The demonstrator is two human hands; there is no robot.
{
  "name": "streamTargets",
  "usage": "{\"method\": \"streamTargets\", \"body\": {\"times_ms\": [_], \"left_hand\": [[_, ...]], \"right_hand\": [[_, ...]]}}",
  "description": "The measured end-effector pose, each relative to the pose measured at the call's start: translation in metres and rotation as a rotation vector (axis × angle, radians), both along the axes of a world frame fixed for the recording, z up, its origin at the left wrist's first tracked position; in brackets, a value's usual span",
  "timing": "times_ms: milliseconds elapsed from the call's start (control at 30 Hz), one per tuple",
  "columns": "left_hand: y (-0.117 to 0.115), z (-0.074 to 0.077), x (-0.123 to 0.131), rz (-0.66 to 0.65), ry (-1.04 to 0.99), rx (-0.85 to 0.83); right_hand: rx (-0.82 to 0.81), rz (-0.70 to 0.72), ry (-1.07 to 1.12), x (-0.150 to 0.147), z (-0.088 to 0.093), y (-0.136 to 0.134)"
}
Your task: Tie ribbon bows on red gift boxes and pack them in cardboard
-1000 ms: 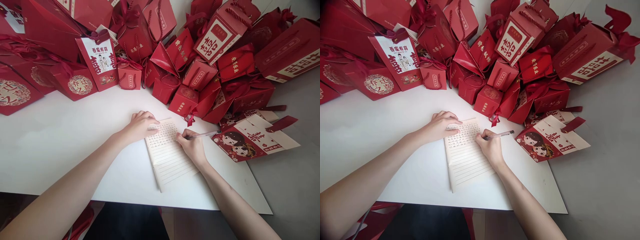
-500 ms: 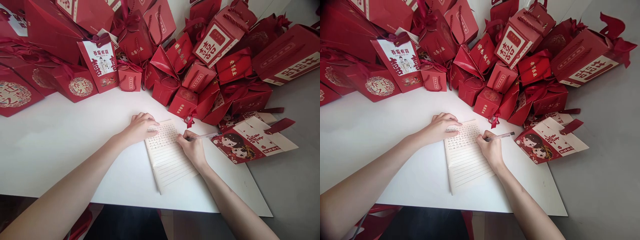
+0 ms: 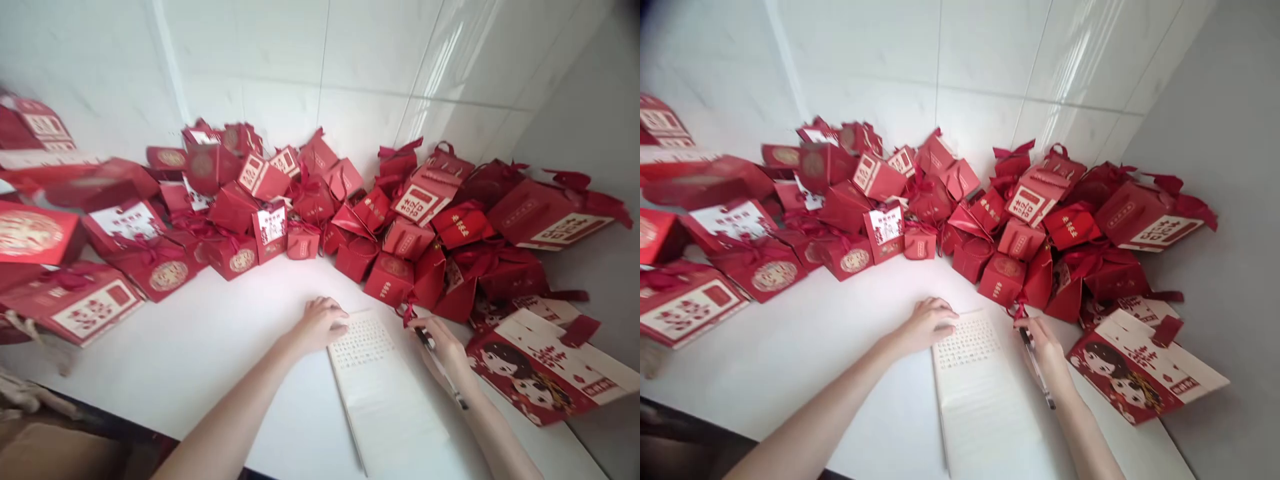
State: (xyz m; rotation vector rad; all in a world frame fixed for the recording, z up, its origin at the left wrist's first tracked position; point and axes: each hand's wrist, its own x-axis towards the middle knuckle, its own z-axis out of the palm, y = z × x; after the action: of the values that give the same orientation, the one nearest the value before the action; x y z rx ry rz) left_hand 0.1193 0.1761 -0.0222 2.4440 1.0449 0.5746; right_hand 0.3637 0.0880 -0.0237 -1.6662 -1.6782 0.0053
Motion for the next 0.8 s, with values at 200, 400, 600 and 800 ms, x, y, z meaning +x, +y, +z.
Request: {"method": "streamTargets", "body": {"times_ms": [200, 400, 600, 800], "left_hand": [[0.008, 0.003, -0.017, 0.269, -0.088, 0.135], [0.038, 0.032, -0.068, 0.889, -0.369, 0.404], [0.091, 0.104, -0.135, 1.189, -0.42, 0.29], [0.118, 0.149, -0.162, 1.217, -0.366, 0.233]], "right_hand": [[0.054, 0.135, -0.173, 0.019, -0.021, 0.006], [0.2, 0.021, -0.118, 0.007, -0.022, 0.014], [0.258, 0.114, -0.041, -0.01, -0.018, 0.021], [0.255, 0.096, 0.038, -0.008, -0.028, 0.027]]}}
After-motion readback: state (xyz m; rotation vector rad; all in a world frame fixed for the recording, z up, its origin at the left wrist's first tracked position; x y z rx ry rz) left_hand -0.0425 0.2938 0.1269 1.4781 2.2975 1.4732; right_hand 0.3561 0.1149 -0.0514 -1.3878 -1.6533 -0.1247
